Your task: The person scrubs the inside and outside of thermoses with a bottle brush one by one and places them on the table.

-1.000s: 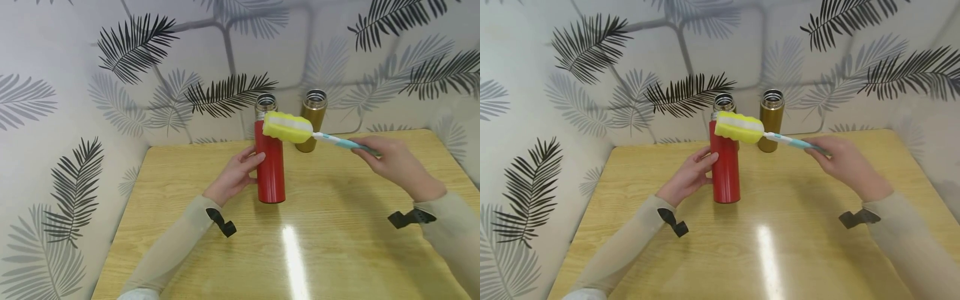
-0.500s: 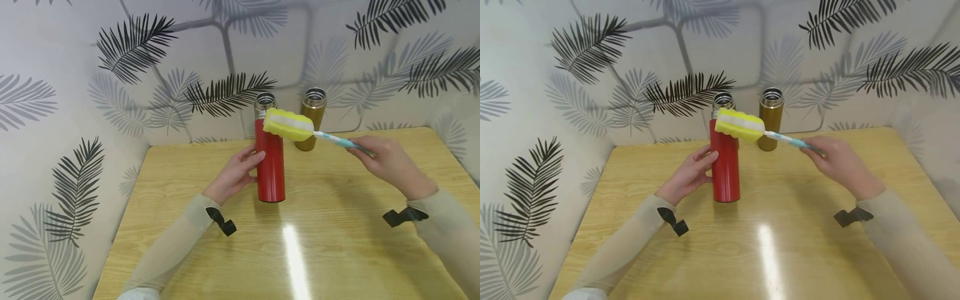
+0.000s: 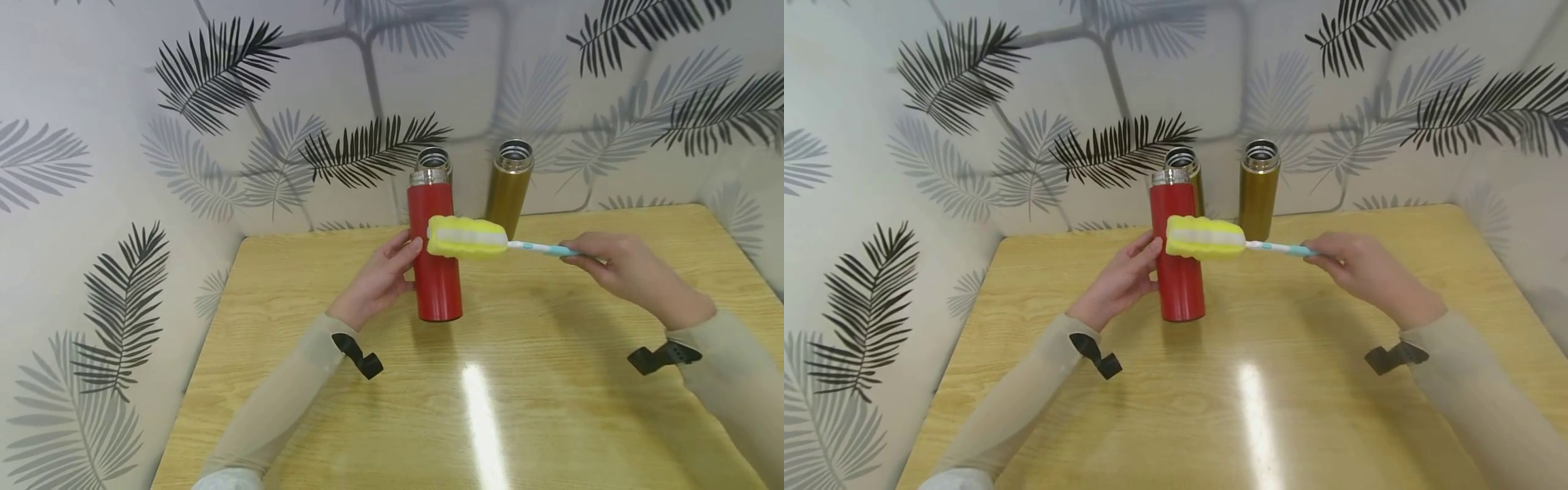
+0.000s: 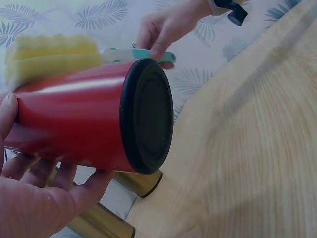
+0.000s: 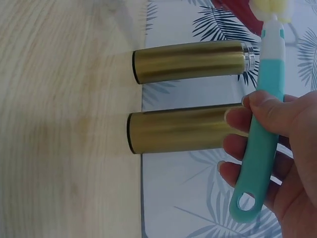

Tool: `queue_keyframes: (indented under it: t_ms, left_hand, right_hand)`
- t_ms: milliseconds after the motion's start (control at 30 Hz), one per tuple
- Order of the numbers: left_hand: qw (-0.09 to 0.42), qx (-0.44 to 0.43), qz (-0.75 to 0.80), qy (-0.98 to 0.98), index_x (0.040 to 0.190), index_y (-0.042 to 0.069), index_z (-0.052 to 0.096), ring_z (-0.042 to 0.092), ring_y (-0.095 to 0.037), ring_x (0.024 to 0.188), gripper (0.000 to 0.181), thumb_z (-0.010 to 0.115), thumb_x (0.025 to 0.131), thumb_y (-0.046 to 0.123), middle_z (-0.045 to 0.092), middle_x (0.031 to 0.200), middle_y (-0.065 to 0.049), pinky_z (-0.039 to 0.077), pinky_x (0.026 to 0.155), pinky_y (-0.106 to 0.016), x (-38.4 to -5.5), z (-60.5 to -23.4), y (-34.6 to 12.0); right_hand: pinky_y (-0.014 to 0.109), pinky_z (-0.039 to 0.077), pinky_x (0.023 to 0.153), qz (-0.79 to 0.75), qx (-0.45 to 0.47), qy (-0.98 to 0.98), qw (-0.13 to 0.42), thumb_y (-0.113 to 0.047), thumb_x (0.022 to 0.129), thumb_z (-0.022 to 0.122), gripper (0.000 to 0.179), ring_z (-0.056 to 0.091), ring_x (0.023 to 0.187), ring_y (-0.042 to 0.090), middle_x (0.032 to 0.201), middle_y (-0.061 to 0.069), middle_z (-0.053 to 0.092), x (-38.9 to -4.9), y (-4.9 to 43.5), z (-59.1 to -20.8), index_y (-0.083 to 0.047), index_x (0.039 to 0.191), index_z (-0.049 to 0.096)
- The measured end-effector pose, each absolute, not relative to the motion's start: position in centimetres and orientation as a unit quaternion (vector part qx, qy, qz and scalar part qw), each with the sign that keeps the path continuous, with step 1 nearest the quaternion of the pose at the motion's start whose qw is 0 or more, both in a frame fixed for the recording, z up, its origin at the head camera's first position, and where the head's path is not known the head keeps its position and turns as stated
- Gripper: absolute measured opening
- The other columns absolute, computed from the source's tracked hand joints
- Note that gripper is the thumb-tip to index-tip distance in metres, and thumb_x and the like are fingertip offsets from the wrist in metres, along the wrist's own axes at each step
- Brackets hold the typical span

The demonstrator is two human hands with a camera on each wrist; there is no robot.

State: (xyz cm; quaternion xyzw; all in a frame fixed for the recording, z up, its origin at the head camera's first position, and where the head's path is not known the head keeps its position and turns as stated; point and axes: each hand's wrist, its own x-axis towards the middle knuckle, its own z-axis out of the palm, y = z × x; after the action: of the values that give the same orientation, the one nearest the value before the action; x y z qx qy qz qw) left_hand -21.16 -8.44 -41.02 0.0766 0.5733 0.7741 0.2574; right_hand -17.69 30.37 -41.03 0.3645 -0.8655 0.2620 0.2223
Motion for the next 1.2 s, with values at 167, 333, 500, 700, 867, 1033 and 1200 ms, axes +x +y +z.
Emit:
queue_keyframes:
  t_ms: [167,333,500,700,867,1033,1200]
  left_hand:
    - [0.234,0.078,0.779,0.577,0.16,0.016,0.04,0.055,-0.025,0.126,0.052,0.053,0.11,0.024,0.055,0.146,-0.011,0.054,0.092,-0.045,-21.9,-40.5,-8.8]
    - [0.221,0.071,0.782,0.578,0.158,0.014,0.041,0.057,-0.027,0.124,0.05,0.051,0.111,0.026,0.056,0.145,-0.012,0.054,0.096,-0.047,-22.3,-39.9,-9.0]
    - [0.208,0.079,0.79,0.571,0.155,0.01,0.043,0.057,-0.028,0.124,0.045,0.048,0.112,0.022,0.057,0.143,-0.015,0.053,0.095,-0.05,-22.3,-39.5,-9.2]
    - [0.225,0.072,0.794,0.56,0.151,0.012,0.043,0.06,-0.023,0.117,0.044,0.052,0.11,0.026,0.062,0.131,-0.009,0.055,0.09,-0.045,-21.7,-39.9,-9.0]
    - [0.24,0.076,0.799,0.547,0.135,0.019,0.047,0.061,-0.018,0.099,0.023,0.045,0.113,0.023,0.064,0.111,-0.002,0.055,0.08,-0.038,-21.1,-40.7,-8.6]
    - [0.267,0.116,0.798,0.528,0.133,0.022,0.046,0.06,-0.019,0.104,0.058,0.078,0.091,0.048,0.064,0.116,-0.002,0.055,0.083,-0.037,-20.8,-41.4,-8.6]
    - [0.278,0.131,0.788,0.534,0.148,0.018,0.038,0.06,-0.022,0.114,0.1,0.093,0.072,0.052,0.061,0.128,-0.007,0.055,0.092,-0.039,-20.8,-41.4,-8.4]
  right_hand:
    - [0.013,0.048,0.071,0.272,0.401,-0.849,0.21,-0.016,0.099,0.072,0.014,0.067,0.078,0.009,0.093,0.001,0.076,-17.7,30.2,-41.7,-0.004,0.105,0.078]
    - [0.013,0.051,0.073,0.262,0.411,-0.849,0.202,-0.049,0.105,0.045,0.053,0.069,0.078,0.012,0.093,-0.004,0.075,-17.3,30.2,-42.2,-0.008,0.103,0.078]
    - [0.013,0.052,0.072,0.259,0.41,-0.854,0.188,-0.049,0.104,0.045,0.051,0.07,0.079,0.011,0.094,-0.004,0.075,-16.8,30.3,-42.5,-0.009,0.103,0.078]
    - [0.011,0.048,0.073,0.277,0.389,-0.856,0.197,-0.04,0.106,0.052,0.043,0.068,0.08,0.008,0.095,0.001,0.076,-16.5,30.5,-42.6,-0.005,0.106,0.077]
    - [0.014,0.045,0.069,0.296,0.358,-0.861,0.206,-0.02,0.1,0.069,0.02,0.061,0.078,0.0,0.095,0.004,0.077,-16.9,30.5,-42.1,-0.004,0.109,0.078]
    - [0.013,0.046,0.073,0.283,0.327,-0.873,0.224,0.0,0.088,0.079,0.021,0.065,0.082,0.005,0.096,0.005,0.078,-17.7,30.4,-41.3,-0.005,0.109,0.078]
    - [0.013,0.046,0.072,0.272,0.315,-0.878,0.236,0.009,0.082,0.081,0.03,0.066,0.08,0.008,0.094,0.007,0.078,-18.2,30.3,-40.5,-0.003,0.108,0.078]
